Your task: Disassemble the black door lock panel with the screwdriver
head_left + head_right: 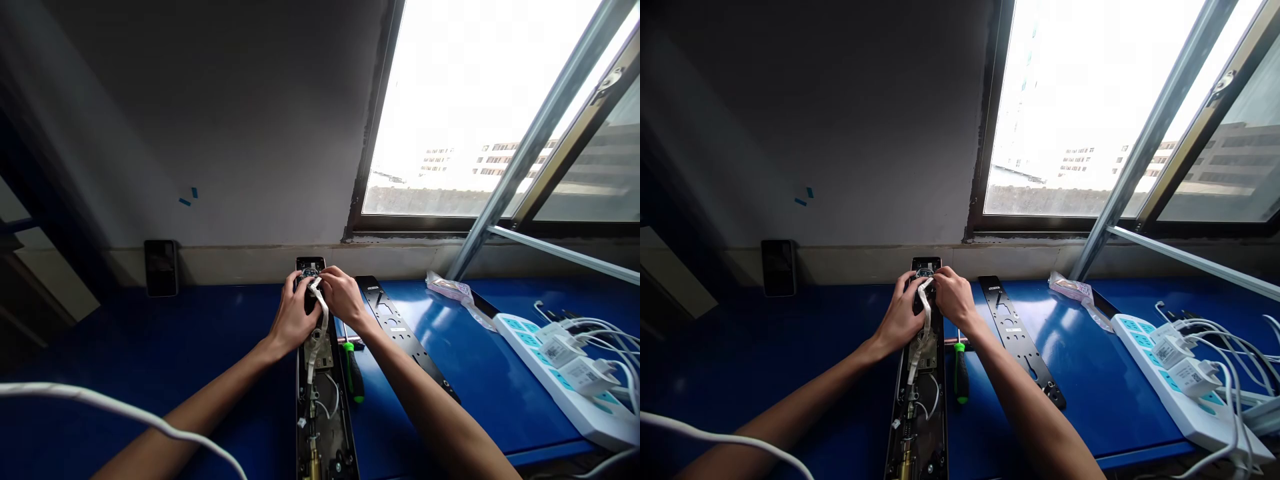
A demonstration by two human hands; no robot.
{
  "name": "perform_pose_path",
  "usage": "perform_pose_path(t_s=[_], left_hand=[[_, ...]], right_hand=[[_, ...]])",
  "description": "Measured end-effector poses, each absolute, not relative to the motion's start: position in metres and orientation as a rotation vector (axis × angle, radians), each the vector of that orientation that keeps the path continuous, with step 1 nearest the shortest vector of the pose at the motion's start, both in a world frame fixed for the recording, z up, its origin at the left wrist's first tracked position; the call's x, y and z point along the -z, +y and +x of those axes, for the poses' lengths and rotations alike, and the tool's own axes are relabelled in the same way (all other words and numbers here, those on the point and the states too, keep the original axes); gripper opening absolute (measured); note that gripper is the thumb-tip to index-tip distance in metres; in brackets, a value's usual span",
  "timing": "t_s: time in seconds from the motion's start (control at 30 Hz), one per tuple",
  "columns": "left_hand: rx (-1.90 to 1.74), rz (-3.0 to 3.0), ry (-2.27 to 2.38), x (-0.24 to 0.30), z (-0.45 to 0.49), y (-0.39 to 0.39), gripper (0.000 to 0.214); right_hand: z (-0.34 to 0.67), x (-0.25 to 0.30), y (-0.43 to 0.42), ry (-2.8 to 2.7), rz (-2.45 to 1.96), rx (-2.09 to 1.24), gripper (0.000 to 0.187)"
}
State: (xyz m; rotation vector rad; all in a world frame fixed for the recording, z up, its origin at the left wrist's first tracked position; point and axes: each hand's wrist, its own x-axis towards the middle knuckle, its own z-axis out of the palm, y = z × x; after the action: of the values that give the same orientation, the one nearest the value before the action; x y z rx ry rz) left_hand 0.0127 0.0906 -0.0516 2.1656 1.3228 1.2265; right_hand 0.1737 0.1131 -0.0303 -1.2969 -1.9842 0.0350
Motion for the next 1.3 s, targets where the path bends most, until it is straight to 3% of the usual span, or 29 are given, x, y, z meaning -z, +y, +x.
perform_pose_path(t_s=[0.57,0.87,1.03,1.3], left_hand=[[-1.312,2.272,1.335,0.042,0.012,0.087,0.055],[-1.492,2.544,0.813,-0.011,0.014,0.087,0.032],[-1.552,2.476,0.812,-0.020,0.023,0.082,0.022],[-1.505,2.491,0.814,-0.024,0.039,0.078,0.024]], right_hand=[[0.182,0.031,0.116,-1.942,-1.208,0.051,0.023],[0.215,0.001,0.091,-1.967,-1.045,0.041,0.020],[0.228,-0.002,0.072,-1.926,-1.022,0.077,0.025],[0.247,0.008,0.068,-1.878,-1.048,-0.008,0.023]])
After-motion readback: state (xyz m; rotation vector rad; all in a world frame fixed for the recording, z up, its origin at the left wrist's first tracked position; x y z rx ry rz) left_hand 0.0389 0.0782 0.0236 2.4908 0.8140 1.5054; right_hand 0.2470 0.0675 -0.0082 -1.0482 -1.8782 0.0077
